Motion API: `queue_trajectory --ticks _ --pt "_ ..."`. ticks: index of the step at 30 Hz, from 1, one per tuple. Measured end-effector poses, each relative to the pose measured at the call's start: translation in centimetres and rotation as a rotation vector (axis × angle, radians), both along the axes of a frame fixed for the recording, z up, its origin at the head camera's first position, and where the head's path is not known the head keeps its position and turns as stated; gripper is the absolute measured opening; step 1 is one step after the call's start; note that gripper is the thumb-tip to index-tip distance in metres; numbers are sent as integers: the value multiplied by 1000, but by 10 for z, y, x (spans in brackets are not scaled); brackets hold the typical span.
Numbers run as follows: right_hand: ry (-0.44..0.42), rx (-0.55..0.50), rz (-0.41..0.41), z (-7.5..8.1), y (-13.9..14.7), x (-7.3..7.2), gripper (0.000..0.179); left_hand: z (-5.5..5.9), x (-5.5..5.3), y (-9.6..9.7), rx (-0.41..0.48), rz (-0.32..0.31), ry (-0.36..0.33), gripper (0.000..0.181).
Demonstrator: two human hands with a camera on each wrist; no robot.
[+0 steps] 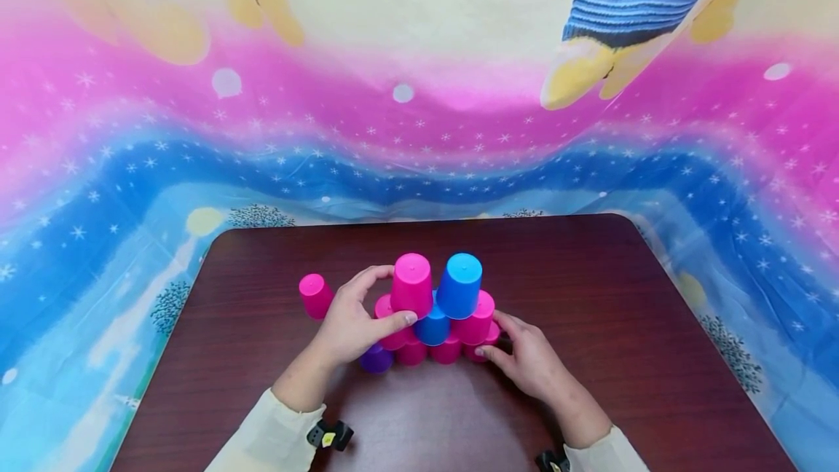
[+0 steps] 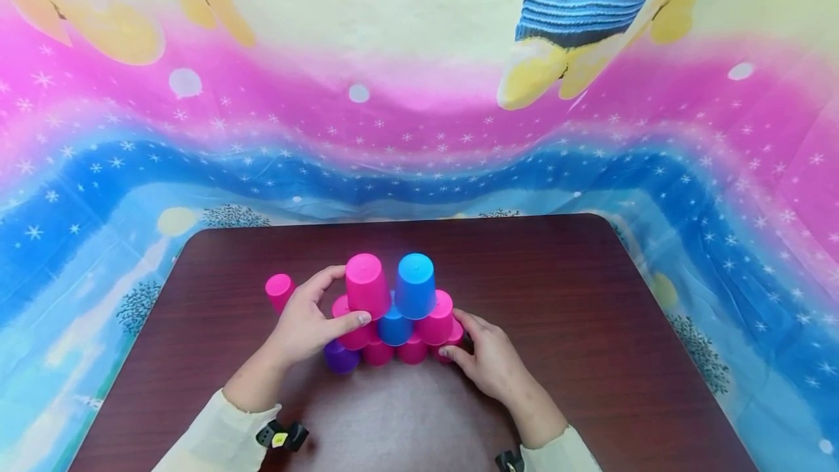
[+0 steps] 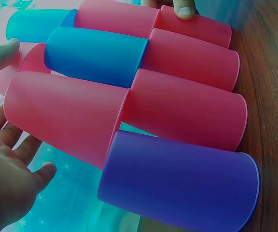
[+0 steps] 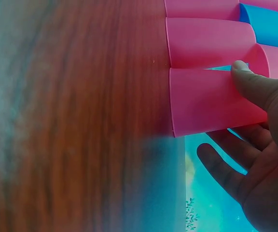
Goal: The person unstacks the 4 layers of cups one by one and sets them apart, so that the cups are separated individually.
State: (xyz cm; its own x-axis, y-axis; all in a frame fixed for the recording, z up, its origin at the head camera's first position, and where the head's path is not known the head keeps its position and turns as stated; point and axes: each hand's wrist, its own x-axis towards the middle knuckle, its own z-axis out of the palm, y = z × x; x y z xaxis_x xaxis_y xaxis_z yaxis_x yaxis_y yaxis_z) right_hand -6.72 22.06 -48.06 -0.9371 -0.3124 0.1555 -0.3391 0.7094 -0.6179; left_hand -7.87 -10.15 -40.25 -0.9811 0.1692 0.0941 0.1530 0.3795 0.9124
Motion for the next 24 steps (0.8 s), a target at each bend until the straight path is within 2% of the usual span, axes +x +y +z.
queue_trajectory --ticks 9,24 --pt "0 -5 4 -1 0 0 70 -2 0 -6 5 7 4 76" --pt "-1 2 6 0 0 0 70 -2 0 -19 19 29 58 73"
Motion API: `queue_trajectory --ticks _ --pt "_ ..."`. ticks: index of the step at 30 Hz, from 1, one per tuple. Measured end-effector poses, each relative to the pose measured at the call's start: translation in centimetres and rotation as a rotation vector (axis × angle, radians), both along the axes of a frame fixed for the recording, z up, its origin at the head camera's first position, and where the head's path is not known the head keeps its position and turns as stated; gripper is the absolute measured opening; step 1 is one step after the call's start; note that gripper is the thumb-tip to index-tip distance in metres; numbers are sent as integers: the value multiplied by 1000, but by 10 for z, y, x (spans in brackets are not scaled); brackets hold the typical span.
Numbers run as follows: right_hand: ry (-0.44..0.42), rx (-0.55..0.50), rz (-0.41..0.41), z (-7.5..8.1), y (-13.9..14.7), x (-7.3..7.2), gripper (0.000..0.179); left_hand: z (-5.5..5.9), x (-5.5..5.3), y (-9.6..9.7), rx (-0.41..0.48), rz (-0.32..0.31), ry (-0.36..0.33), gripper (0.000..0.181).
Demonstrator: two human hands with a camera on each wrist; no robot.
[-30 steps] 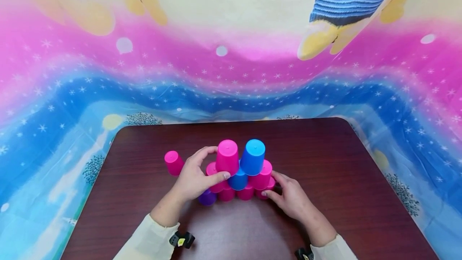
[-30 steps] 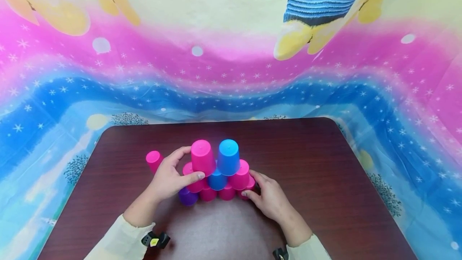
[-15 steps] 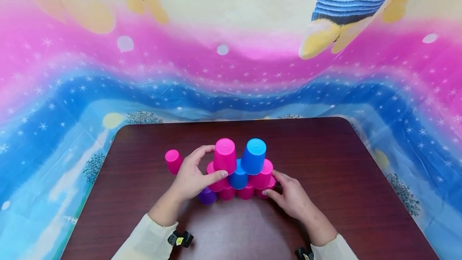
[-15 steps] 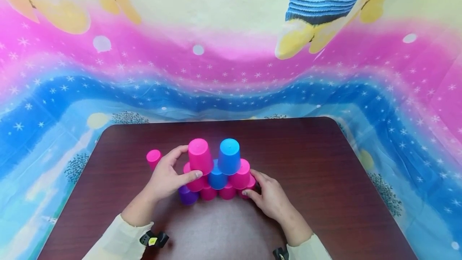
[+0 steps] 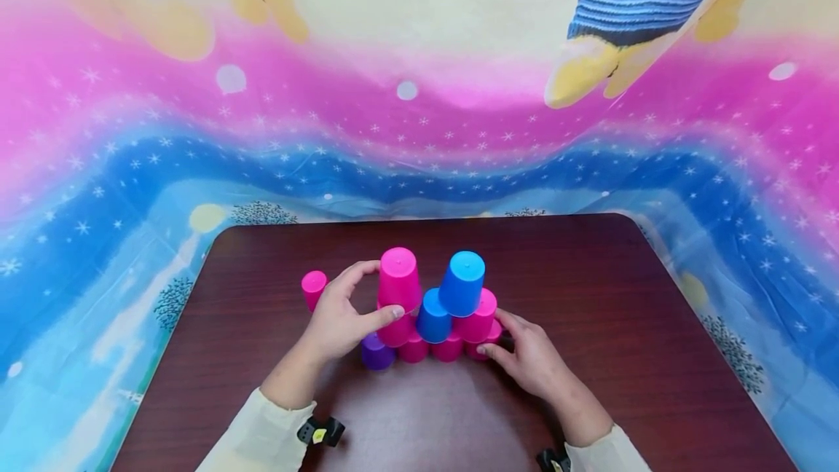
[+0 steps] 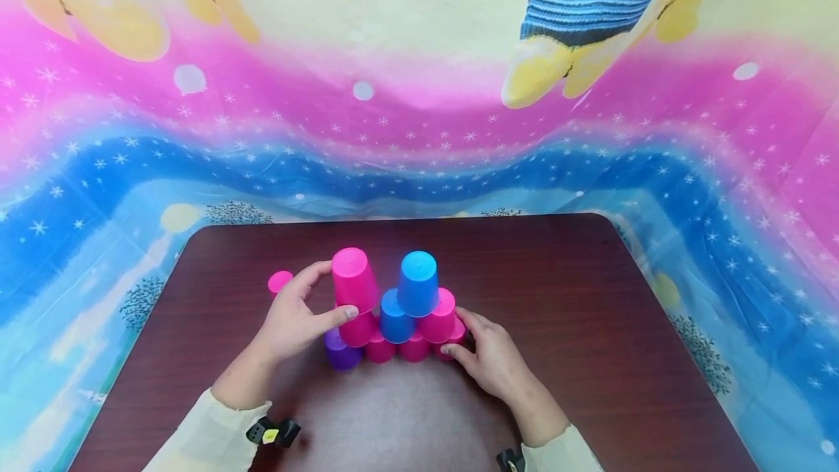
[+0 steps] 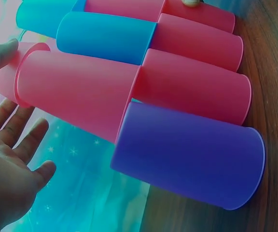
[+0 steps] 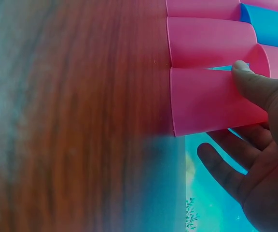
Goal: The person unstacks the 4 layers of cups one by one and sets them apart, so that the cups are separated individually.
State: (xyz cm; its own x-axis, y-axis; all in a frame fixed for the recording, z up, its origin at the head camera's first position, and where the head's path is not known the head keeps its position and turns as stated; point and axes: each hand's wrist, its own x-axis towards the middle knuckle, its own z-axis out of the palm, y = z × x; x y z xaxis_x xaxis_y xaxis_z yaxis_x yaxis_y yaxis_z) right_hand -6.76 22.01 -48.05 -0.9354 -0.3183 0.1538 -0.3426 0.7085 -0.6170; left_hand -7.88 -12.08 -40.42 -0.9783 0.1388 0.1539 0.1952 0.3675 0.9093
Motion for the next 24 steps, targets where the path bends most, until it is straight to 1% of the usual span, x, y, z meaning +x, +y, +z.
queue_trajectory --ticks 8,15,24 --pt "-6 3 -8 0 0 0 71 1 2 -9 -21 22 4 73" --pt "-7 -3 -5 -1 0 0 70 -1 5 -18 -43 39 29 73" --pt "19 -5 2 -1 0 0 70 -1 6 -24 -48 41 28 71"
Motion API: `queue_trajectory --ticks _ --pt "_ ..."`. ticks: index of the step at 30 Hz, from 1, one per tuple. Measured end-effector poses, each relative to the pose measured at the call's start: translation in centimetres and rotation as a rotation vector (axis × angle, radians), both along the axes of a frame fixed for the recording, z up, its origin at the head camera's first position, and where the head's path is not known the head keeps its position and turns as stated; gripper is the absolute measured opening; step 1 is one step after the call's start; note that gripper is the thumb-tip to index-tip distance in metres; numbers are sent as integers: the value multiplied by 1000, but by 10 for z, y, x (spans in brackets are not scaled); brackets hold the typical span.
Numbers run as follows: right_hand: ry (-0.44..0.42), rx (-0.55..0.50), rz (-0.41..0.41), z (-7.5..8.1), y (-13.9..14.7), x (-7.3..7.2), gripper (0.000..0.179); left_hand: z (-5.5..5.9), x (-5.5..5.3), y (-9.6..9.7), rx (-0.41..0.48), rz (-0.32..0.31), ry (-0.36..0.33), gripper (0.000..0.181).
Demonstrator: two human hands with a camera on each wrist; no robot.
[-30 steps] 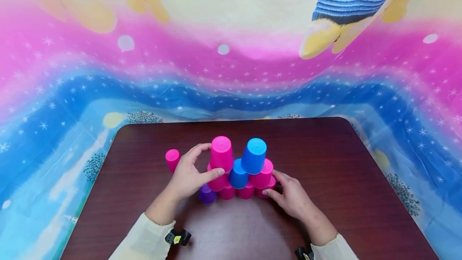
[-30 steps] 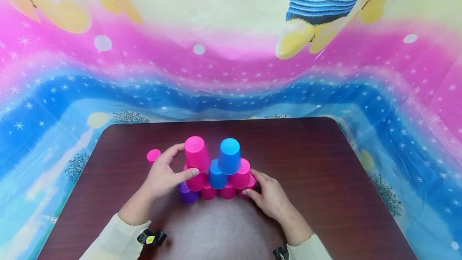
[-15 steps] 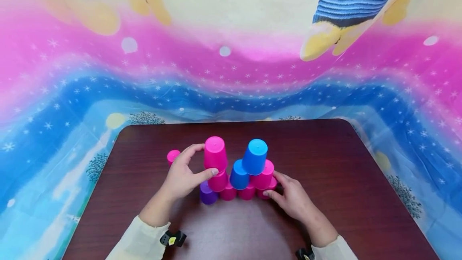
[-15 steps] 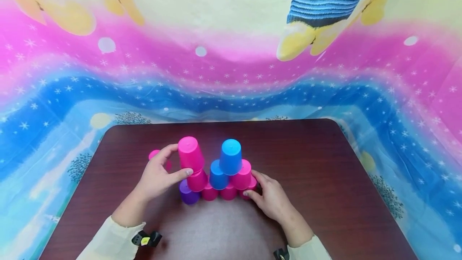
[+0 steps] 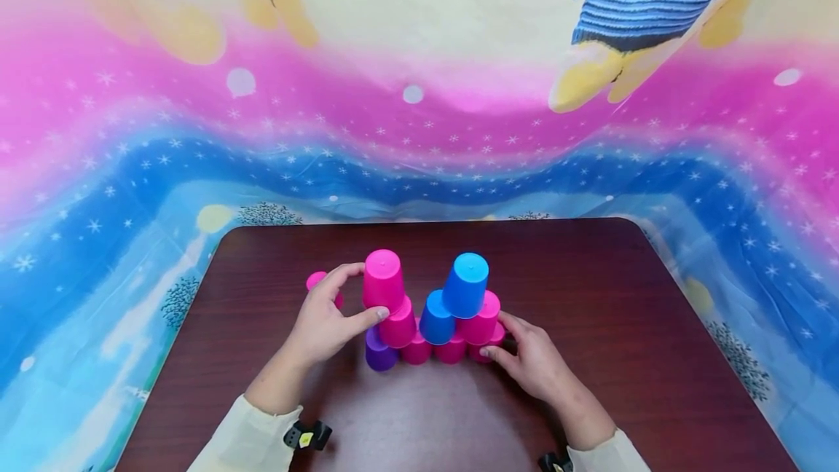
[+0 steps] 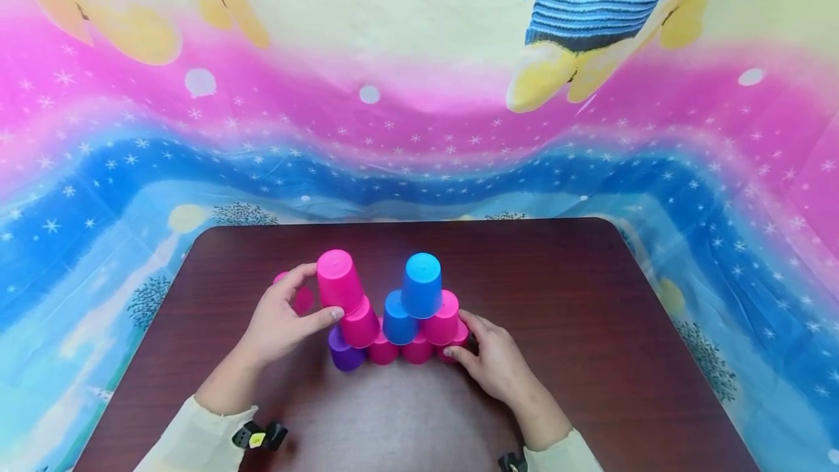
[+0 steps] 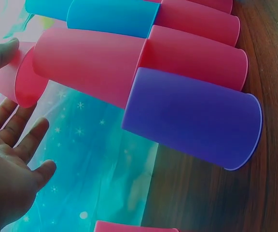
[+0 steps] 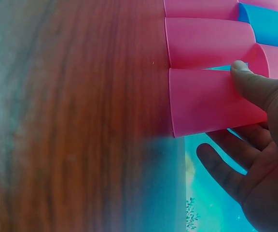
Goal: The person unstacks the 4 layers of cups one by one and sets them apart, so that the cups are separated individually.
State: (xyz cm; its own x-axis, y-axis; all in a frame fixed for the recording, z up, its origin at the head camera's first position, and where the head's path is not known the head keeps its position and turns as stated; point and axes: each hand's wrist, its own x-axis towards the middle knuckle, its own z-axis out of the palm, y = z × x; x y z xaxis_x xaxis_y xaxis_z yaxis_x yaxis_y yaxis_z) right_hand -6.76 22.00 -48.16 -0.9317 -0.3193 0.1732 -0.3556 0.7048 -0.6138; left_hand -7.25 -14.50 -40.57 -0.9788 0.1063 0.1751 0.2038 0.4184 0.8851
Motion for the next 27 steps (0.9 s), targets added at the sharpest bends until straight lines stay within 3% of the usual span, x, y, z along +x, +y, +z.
queue_trajectory --ticks 17,23,27 --pt "2 -3 -1 -1 0 1 70 0 4 -11 -33 40 -43 76" --pt "24 1 9 -1 0 1 69 -3 5 -17 -33 50 -19 72" --pt "41 -1 11 -1 0 1 69 -5 4 -23 11 42 2 68"
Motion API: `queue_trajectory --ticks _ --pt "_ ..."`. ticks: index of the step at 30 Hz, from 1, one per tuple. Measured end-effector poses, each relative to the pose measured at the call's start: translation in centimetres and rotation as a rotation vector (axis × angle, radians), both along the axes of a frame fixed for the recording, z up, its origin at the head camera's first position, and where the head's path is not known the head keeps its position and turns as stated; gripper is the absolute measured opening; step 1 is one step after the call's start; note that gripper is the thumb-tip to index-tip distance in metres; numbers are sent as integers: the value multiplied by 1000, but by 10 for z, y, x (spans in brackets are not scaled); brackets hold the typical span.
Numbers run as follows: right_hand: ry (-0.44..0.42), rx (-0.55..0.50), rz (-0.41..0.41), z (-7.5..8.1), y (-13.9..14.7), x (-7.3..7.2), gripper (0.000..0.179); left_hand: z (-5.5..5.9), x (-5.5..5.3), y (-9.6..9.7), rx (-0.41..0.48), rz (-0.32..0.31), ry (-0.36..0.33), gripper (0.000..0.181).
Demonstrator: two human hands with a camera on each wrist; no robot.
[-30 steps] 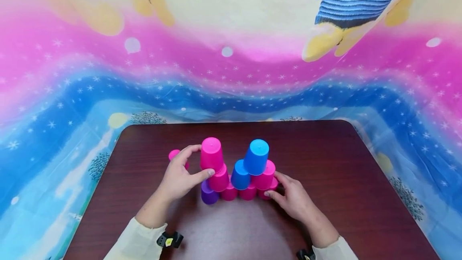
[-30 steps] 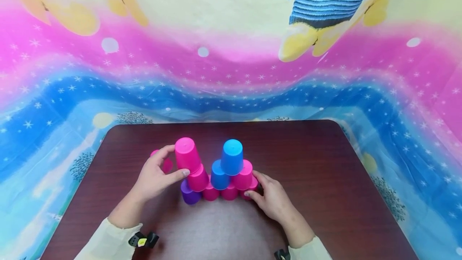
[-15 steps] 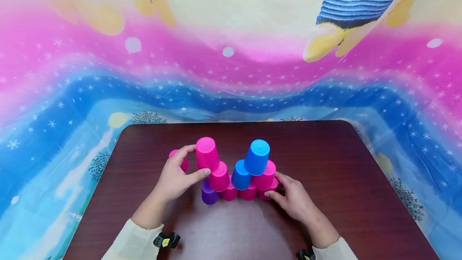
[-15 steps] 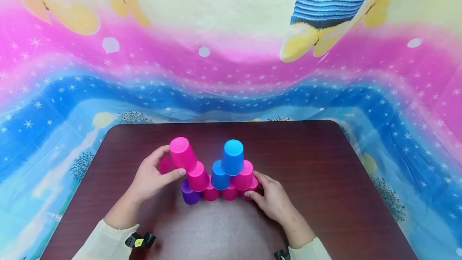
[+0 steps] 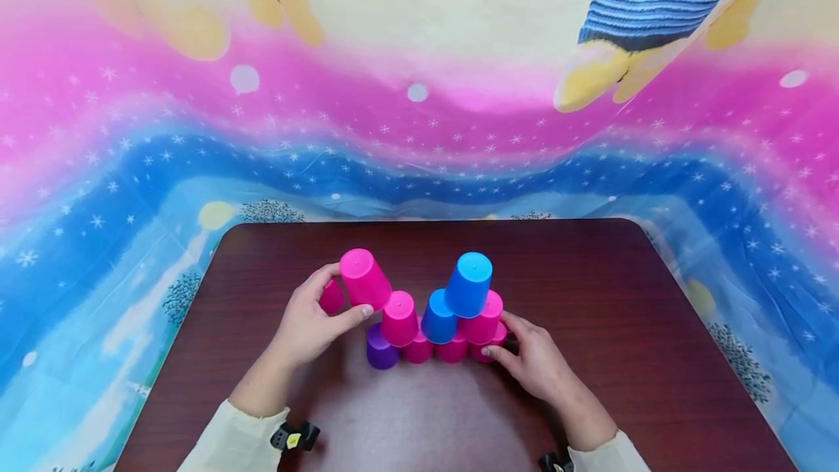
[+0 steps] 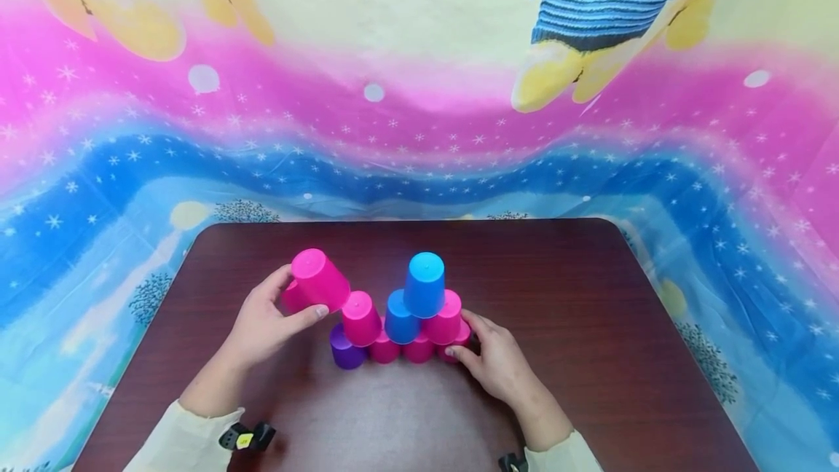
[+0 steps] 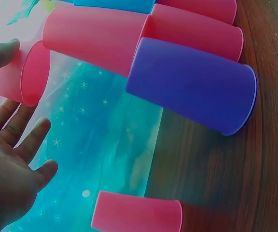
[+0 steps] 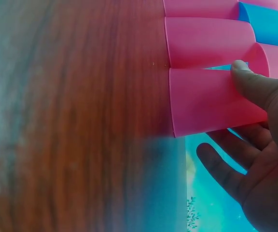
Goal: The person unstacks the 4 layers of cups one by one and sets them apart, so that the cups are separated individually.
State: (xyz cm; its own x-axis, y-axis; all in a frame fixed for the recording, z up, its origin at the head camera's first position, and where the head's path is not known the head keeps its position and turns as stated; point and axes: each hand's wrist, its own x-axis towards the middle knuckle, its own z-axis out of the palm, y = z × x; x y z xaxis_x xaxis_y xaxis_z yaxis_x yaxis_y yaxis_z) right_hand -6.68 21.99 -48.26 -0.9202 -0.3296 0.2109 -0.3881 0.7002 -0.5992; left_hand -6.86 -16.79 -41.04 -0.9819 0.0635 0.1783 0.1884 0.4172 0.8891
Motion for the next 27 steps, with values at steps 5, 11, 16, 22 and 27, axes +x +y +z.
queue_trajectory --ticks 5,11,16,22,27 --pt "-13 2 -6 1 1 -1 69 0 0 -7 28 3 9 65" --pt "-26 6 -6 2 1 -1 70 -4 0 -13 3 35 4 67" --pt "-25 5 -7 2 1 -1 69 -7 1 -17 -33 57 -2 71" --pt "-33 4 -11 2 1 -1 69 -13 4 -22 -49 64 7 70" --pt "-29 6 -7 1 0 0 69 -16 7 -28 -79 95 4 71"
